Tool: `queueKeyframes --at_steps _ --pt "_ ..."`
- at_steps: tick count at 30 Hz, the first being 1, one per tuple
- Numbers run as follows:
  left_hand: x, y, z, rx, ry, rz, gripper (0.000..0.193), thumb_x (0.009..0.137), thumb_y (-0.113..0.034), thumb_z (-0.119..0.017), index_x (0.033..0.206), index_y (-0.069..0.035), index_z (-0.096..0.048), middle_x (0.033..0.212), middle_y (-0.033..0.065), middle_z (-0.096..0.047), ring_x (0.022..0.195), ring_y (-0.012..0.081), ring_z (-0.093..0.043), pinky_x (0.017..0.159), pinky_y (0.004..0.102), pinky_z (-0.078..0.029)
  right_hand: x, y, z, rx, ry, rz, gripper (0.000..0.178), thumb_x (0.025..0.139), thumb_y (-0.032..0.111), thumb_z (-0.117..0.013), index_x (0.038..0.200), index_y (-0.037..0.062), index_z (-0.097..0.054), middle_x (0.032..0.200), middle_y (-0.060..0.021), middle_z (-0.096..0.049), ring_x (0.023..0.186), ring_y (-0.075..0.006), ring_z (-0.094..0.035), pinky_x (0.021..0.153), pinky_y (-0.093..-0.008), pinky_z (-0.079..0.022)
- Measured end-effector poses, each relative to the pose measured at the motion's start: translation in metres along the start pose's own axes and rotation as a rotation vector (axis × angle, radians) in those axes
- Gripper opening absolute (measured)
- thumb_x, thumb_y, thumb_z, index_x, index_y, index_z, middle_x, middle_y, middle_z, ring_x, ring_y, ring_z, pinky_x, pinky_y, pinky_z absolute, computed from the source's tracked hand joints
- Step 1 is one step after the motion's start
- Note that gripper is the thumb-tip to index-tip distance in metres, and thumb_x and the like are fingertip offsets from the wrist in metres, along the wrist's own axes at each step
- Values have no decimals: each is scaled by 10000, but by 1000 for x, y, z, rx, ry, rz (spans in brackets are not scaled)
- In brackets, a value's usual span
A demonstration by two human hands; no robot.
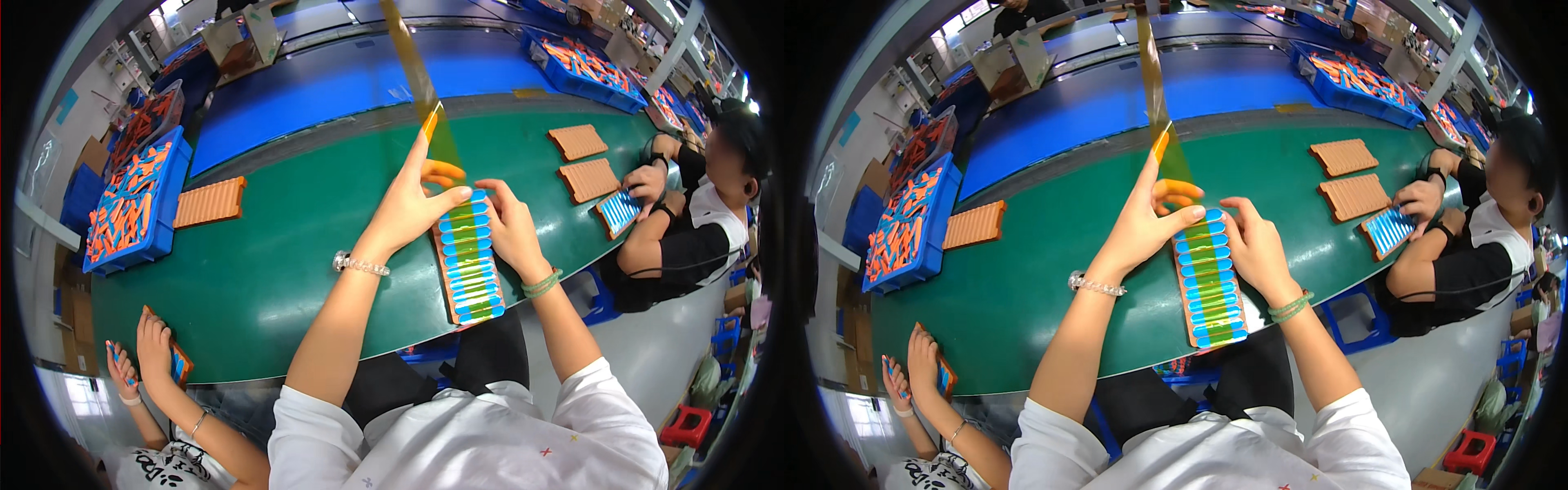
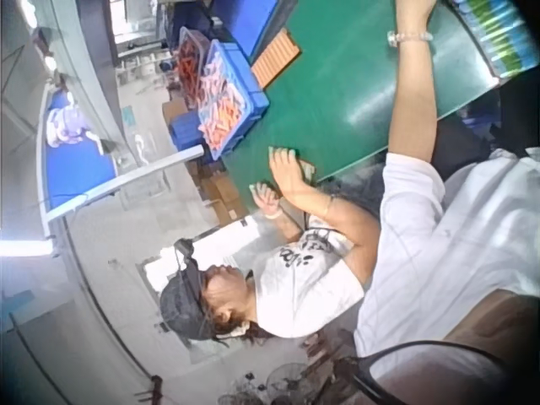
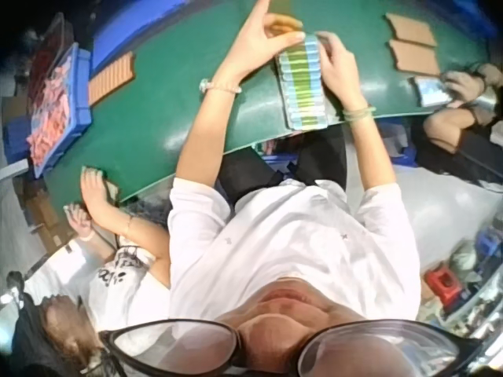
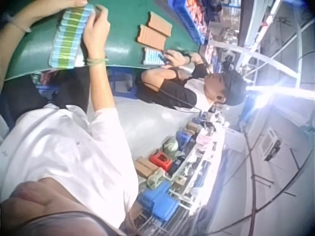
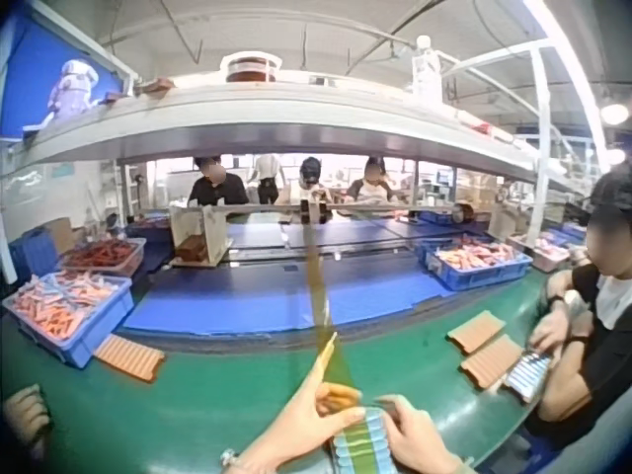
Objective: The person applies adhesive tape over small sticks arranged in a grooved tray, presses down on the tape by hand, and lifts the attached strip of sticks off the tray.
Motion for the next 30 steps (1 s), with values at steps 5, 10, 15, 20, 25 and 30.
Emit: queueKeyframes --at_steps 5,10,15,20,25,30 --pt "-10 -34 12 -809 132 62 1002 838 2 -749 1589 -204 -118 981 99 -670 907 166 -660 843 322 -532 1 11 4 -399 186 143 349 888 206 -647 1208 73 -612 688 -175 -656 651 -345 -666 589 -419 -487" --pt "-8 -27 15 -864 222 2 1044 840 1 -756 1593 -211 -64 970 109 -679 902 159 -662 831 316 -534 21 20 -11 -4 353 126 412 877 176 -666 1259 53 -573 845 -142 -706 717 -257 -689 680 -368 -544" --pt "-11 -31 20 -914 245 -8 1050 844 -13 -761 1594 -209 -53 962 106 -679 892 146 -657 808 303 -533 42 15 -44 981 513 -343 446 914 191 -649 1310 37 -514 1029 -109 -685 904 -178 -656 804 -334 -532" --pt "-9 -31 21 -886 231 27 1052 847 -22 -758 1595 -238 -51 974 111 -672 894 151 -652 797 315 -533 40 23 -40 1038 611 -239 421 921 191 -644 1292 32 -526 1032 -101 -679 914 -173 -644 819 -330 -525" --pt "-5 -30 13 -868 191 -12 1000 845 4 -744 1589 -239 -121 977 99 -664 884 166 -656 801 318 -536 20 29 -34 1066 597 -166 396 928 192 -638 1274 27 -538 1034 -93 -674 924 -169 -632 834 -327 -518" --pt "-9 -26 18 -768 142 -15 997 811 13 -752 1585 -189 -158 935 77 -645 880 170 -641 806 318 -532 30 54 -86 1000 401 -109 373 936 192 -633 1256 21 -551 1037 -84 -668 934 -164 -620 849 -323 -512"
Point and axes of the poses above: each hand's wrist, its own x-axis towards the middle knuckle, its own z-axis out of the back of the hand, y = z × x, the point moved 3 cm from there along x, towards the middle knuckle
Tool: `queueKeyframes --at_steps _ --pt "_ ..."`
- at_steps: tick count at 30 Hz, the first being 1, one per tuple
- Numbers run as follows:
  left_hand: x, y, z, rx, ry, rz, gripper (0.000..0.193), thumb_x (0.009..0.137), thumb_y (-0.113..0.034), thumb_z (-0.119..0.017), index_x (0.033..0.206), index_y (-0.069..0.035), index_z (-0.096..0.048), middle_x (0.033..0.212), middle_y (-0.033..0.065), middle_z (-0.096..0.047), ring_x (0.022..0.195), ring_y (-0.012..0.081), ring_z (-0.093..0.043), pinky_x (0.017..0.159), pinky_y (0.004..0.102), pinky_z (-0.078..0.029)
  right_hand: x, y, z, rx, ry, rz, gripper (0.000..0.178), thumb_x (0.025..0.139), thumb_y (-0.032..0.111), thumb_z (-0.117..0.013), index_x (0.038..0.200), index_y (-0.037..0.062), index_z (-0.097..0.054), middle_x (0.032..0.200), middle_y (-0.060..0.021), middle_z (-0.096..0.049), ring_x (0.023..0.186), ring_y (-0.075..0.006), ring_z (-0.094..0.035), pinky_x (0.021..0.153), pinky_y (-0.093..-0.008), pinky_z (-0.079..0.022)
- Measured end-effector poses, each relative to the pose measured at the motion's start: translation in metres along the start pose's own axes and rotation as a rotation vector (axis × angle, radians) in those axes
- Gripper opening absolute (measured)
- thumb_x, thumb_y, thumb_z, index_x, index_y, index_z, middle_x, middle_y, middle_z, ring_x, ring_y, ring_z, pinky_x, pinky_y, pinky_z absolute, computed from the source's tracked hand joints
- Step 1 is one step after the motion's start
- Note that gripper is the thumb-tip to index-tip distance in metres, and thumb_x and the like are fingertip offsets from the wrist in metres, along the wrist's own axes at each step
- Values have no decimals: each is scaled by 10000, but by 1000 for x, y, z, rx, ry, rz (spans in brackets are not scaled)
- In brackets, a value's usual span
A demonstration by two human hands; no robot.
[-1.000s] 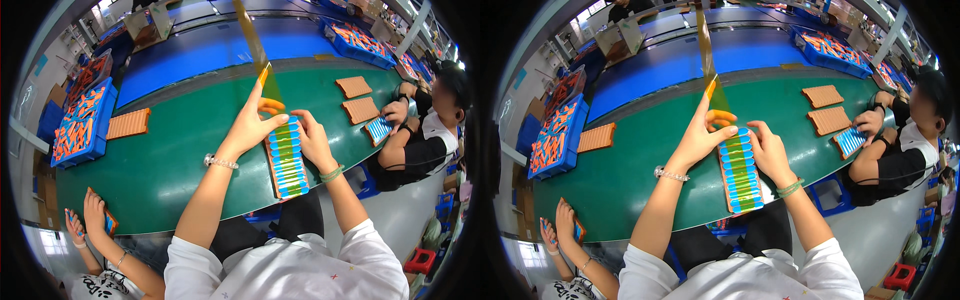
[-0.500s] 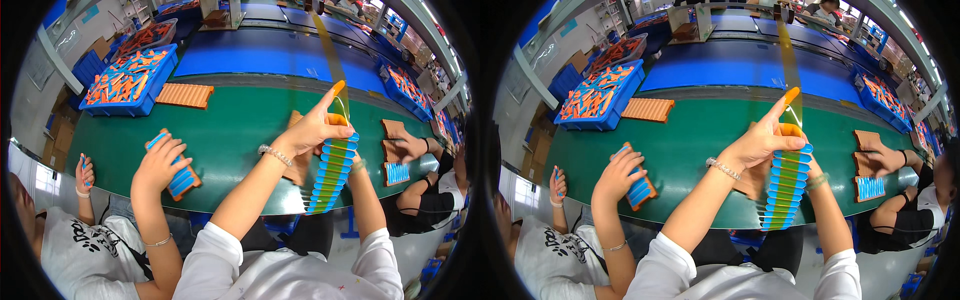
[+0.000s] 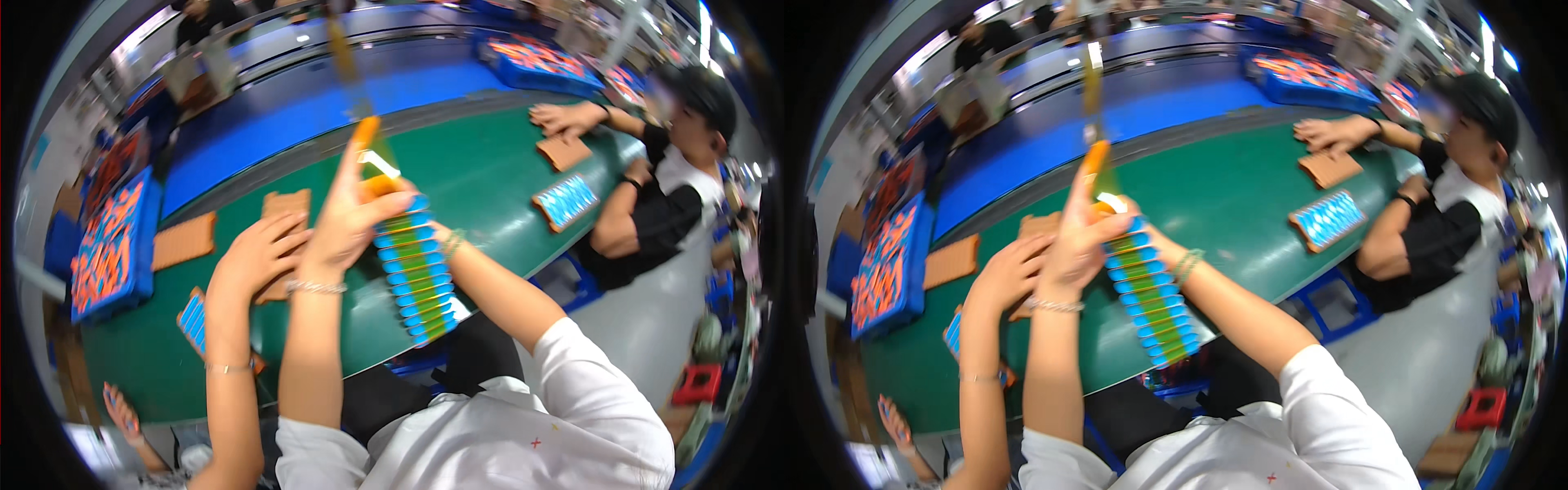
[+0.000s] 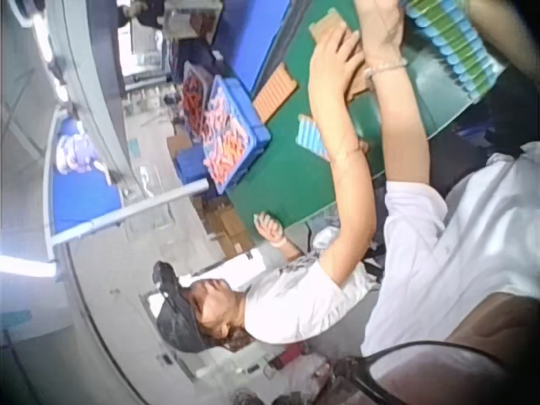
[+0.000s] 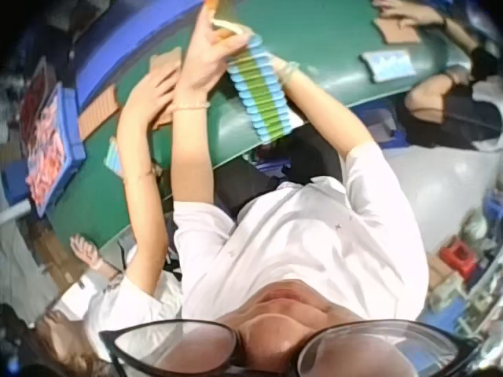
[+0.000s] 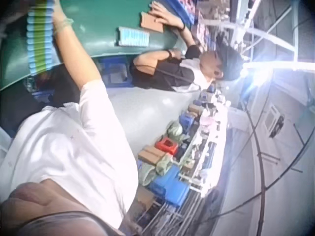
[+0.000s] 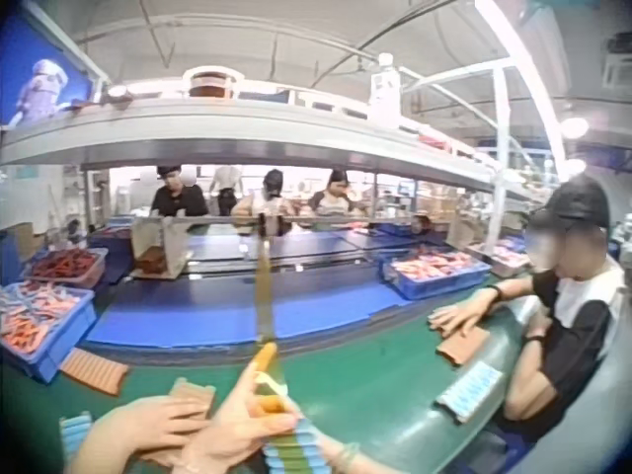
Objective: The person applies adhesive tape over small sticks arranged in a grooved tray, presses down on the tape by hand, and lifts the attached strip of sticks off the tray.
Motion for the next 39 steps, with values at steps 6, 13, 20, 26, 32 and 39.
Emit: queueKeyframes --at_steps 6,13,20,26,32,39 --pt "3 10 -14 141 -79 107 974 782 -127 -779 1573 -187 -214 906 36 -598 843 112 -580 776 255 -461 -73 10 61 -266 -57 -107 254 948 123 -615 1154 -25 -597 1063 -103 -676 987 -135 -632 866 -285 -514" --pt "2 11 -9 149 -62 145 998 791 -122 -772 1583 -212 -172 877 34 -598 800 114 -578 739 264 -468 -183 76 99 -1433 -452 334 604 674 -115 -530 1251 57 -583 1251 -145 -575 1234 -340 -518 1003 -407 -438" --pt "1 15 -2 76 3 109 1004 808 -46 -774 1582 -195 -151 936 63 -639 854 139 -634 780 301 -525 -163 131 151 -2247 -352 -6 738 808 32 -662 1485 199 -420 1491 -200 -360 1394 -446 -295 1145 -547 -248" --pt "9 30 6 -5 98 42 1098 802 0 -755 1593 -152 -10 900 85 -656 814 137 -646 747 294 -541 -148 122 239 -2182 -36 -184 635 667 -32 -625 1274 71 -470 1527 -209 -311 1478 -446 -159 1188 -579 -146" --pt "6 30 9 -8 85 -21 1096 806 17 -742 1599 -176 -12 906 80 -658 824 131 -640 747 279 -536 -86 106 189 -1881 198 -214 722 581 76 -731 1248 98 -457 1194 -184 -486 1205 -448 -439 1133 -553 -256" --pt "5 15 13 -46 -54 -88 876 844 -56 -716 1571 -162 -240 960 57 -624 850 120 -605 768 284 -513 -12 47 87 -1532 446 41 745 695 292 -796 1351 68 -524 1333 -187 -463 1203 -379 -475 1021 -428 -416"
Point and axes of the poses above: each hand's wrist, its own x-axis towards the middle knuckle, its own z-axis out of the back of the hand, y = z × x, the point moved 3 cm from there along x, towards the middle knuckle
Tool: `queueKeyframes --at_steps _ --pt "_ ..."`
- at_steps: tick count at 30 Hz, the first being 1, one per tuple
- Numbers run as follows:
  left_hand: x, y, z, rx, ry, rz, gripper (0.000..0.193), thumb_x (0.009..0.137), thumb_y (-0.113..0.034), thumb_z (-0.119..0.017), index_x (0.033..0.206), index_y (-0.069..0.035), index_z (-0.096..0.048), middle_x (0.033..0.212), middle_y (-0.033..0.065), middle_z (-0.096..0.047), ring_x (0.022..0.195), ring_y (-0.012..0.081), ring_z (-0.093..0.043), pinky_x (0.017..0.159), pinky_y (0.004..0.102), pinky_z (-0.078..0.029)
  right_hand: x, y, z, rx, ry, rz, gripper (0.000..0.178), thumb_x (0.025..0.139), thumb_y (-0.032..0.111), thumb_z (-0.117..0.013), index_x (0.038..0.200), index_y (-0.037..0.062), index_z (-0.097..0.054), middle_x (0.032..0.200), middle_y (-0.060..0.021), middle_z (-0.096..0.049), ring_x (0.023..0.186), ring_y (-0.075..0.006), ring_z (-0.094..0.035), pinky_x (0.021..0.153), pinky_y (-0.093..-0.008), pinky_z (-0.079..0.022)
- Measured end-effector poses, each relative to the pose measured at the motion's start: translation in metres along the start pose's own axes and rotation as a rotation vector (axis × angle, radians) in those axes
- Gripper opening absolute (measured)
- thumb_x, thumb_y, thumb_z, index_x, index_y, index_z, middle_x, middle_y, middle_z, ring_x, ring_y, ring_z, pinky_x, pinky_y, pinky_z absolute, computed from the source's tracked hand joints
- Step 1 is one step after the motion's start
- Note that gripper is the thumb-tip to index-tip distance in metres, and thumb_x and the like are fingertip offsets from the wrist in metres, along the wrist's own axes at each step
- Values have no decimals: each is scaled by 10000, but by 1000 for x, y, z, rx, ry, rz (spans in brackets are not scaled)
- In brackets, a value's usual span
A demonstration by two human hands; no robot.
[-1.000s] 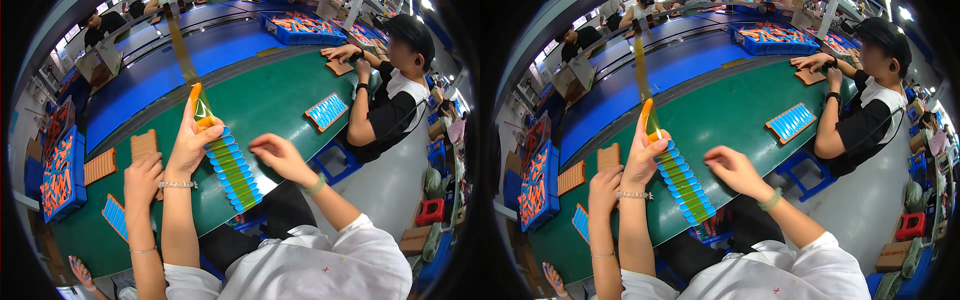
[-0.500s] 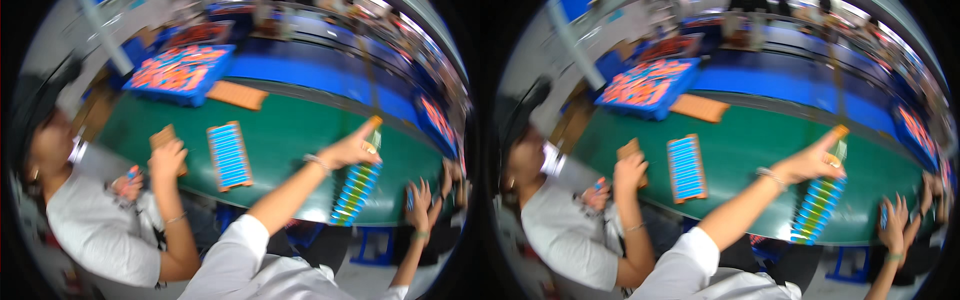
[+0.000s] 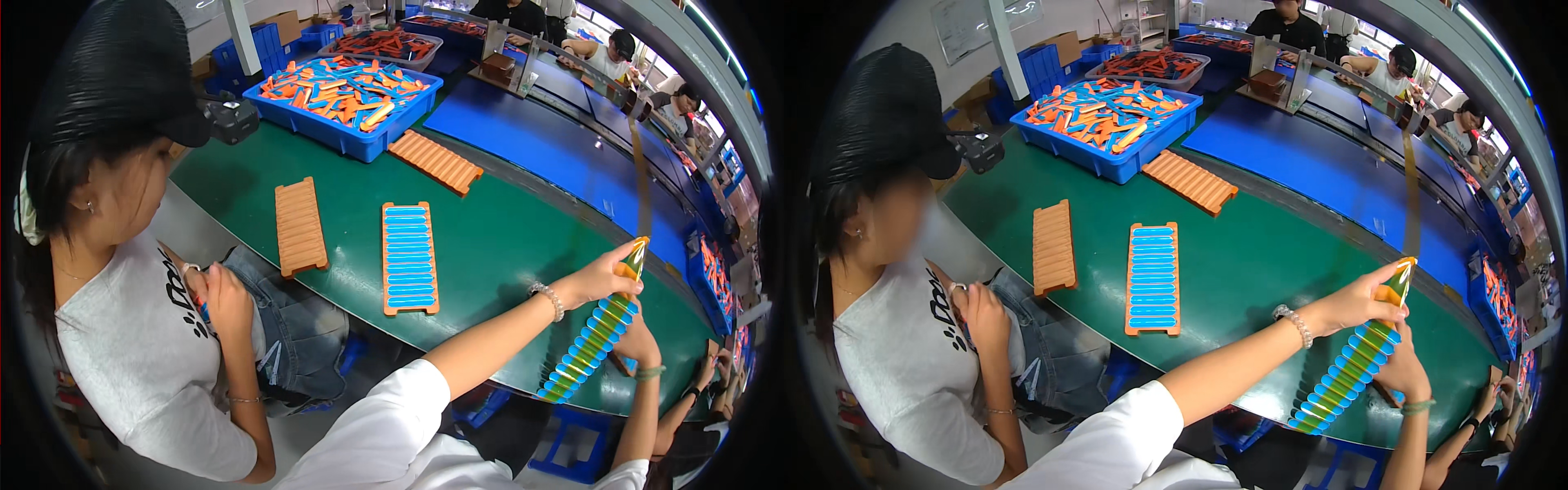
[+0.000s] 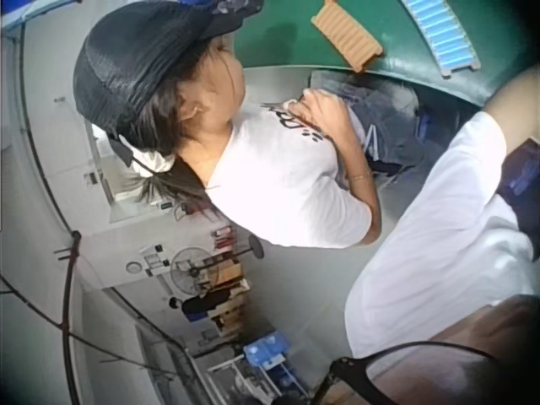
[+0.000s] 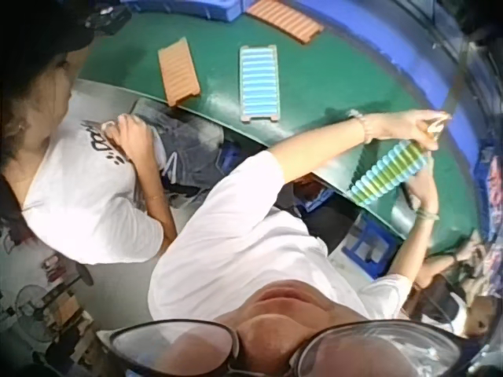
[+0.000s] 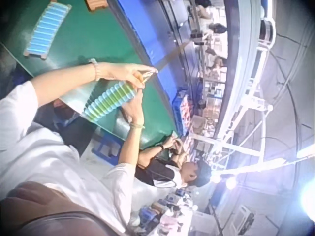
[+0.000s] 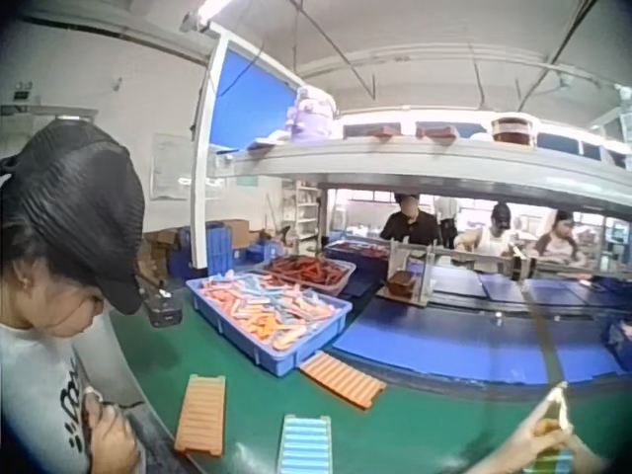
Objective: The person applies adhesive tape over small sticks arranged in a grooved tray, presses down on the tape by hand, and lifts the attached strip of sticks off the tray.
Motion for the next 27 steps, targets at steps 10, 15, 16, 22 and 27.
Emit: queueKeyframes --at_steps 10,15,16,22,27 --pt "16 -2 11 223 -77 -259 507 926 -183 -657 1393 -50 -510 1032 82 -598 870 139 -615 746 286 -497 23 -78 -67 296 -92 44 253 908 190 -608 1138 87 -627 1033 -62 -666 917 -245 -646 774 -370 -518" --pt "2 0 22 771 -333 -296 504 890 -250 -669 1346 -62 -564 1126 105 -578 1048 230 -536 922 377 -414 35 9 -12 1148 -409 -264 355 1056 318 -442 1125 18 -619 961 -51 -688 845 -130 -656 730 -288 -526" --pt "2 -1 17 962 -384 -339 528 881 -282 -670 1355 -76 -562 1159 109 -570 1103 260 -500 970 407 -373 23 11 -11 1395 -463 -333 387 1066 343 -425 1118 11 -618 948 -55 -690 824 -123 -659 729 -277 -529" --pt "0 6 11 932 -309 -220 565 889 -362 -651 1366 -77 -553 1201 89 -573 1164 285 -456 1017 434 -292 -7 53 -20 1427 -478 -243 290 1046 281 -508 1088 24 -634 1003 -50 -702 850 -95 -658 773 -263 -533" --pt "0 8 6 905 -269 -144 551 911 -381 -634 1345 -50 -562 1196 106 -580 1156 284 -462 1010 424 -297 -4 55 -25 1451 -487 -209 207 1017 205 -569 1077 17 -631 1004 -50 -696 861 -85 -647 778 -250 -521"
Point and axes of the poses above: each hand's wrist, its own x-axis towards the middle knuckle, its own z-axis out of the back of the hand, y = z × x, the point moved 3 cm from there along x, towards the middle knuckle
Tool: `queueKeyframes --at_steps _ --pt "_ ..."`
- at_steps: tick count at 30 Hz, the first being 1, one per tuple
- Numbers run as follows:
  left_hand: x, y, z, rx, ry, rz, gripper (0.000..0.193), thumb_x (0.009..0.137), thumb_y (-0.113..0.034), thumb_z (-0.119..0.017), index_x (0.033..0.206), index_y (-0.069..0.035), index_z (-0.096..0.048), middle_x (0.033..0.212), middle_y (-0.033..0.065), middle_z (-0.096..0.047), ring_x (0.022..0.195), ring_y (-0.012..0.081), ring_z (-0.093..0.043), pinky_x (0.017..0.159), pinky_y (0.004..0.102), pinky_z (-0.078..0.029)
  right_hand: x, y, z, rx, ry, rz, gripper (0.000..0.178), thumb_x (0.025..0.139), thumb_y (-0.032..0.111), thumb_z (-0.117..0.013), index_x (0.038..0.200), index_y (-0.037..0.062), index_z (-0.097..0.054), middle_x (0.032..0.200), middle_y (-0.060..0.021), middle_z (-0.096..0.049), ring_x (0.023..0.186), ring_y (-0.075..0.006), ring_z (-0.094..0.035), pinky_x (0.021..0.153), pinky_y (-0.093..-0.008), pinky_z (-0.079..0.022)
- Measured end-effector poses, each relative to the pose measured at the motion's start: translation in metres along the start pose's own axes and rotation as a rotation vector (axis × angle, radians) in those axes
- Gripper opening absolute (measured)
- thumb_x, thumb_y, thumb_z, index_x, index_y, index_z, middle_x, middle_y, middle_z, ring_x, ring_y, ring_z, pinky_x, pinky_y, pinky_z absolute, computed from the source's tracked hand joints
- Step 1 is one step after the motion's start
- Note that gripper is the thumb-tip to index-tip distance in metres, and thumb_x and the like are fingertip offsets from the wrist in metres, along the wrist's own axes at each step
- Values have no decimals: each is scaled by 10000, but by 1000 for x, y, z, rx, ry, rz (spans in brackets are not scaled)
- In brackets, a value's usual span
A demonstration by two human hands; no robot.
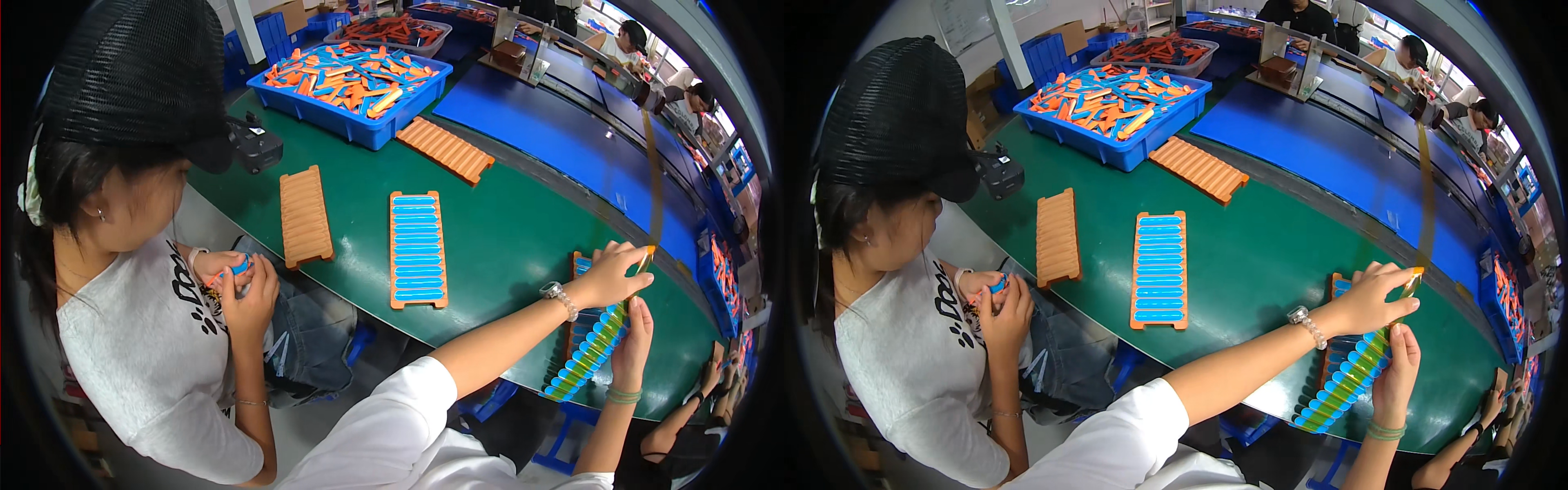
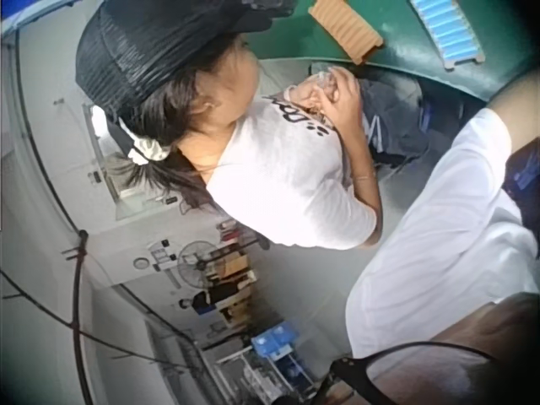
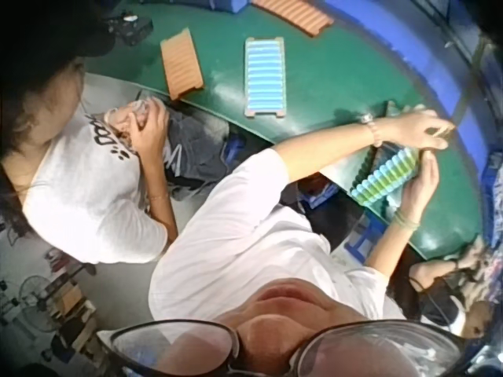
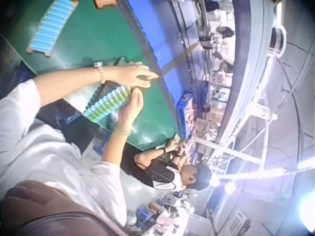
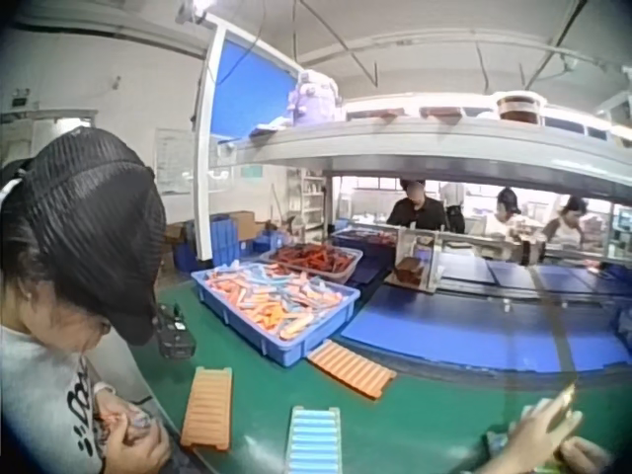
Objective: The person applies adhesive tape over small sticks arranged in a grooved tray, presses down on the tape by hand, and lifts the attached strip of sticks off the tray.
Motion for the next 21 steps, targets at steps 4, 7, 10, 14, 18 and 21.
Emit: queueKeyframes --at_steps 4,7,10,14,18,21 --pt "0 -1 -3 26 -60 -64 478 927 -403 -620 1258 -58 -632 1178 105 -607 1150 285 -478 1002 425 -302 -9 -1 -7 -10 -98 -44 180 1015 205 -569 1033 39 -636 925 -11 -683 782 -60 -629 711 -230 -513" --pt "3 5 7 108 -155 -63 400 929 -428 -617 1104 -86 -727 1151 76 -637 1132 272 -503 994 425 -308 -13 1 -8 -23 -52 -58 141 1004 207 -588 1001 79 -646 836 34 -660 693 -33 -602 628 -210 -495" --pt "3 7 22 251 -227 14 387 963 -415 -570 842 -98 -755 1014 62 -668 1039 258 -556 951 433 -329 -19 -4 -8 2 -170 -74 134 995 195 -599 930 82 -627 767 37 -620 624 -42 -568 574 -209 -484" --pt "9 13 34 449 -150 124 402 988 -372 -514 807 -78 -719 954 82 -677 1004 287 -575 945 449 -329 -27 5 3 -24 -197 -90 134 982 208 -619 922 88 -618 735 46 -608 580 -36 -549 514 -187 -444" --pt "-1 29 23 481 28 204 388 987 -384 -495 998 -65 -715 990 93 -696 1058 299 -568 945 472 -322 -31 1 17 -47 -255 -80 138 975 217 -630 935 85 -618 735 44 -606 578 -33 -547 500 -189 -437" --pt "1 34 22 455 75 228 466 986 -421 -481 1237 -56 -626 1059 111 -707 1139 310 -554 960 484 -309 -33 -2 23 -57 -228 -60 137 973 216 -632 941 84 -616 735 43 -605 575 -33 -545 496 -196 -448"
Point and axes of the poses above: each hand's wrist, its own x-axis towards the middle knuckle, its own z-axis out of the back of the hand, y = z × x, the point moved 3 cm from there along x, towards the middle knuckle
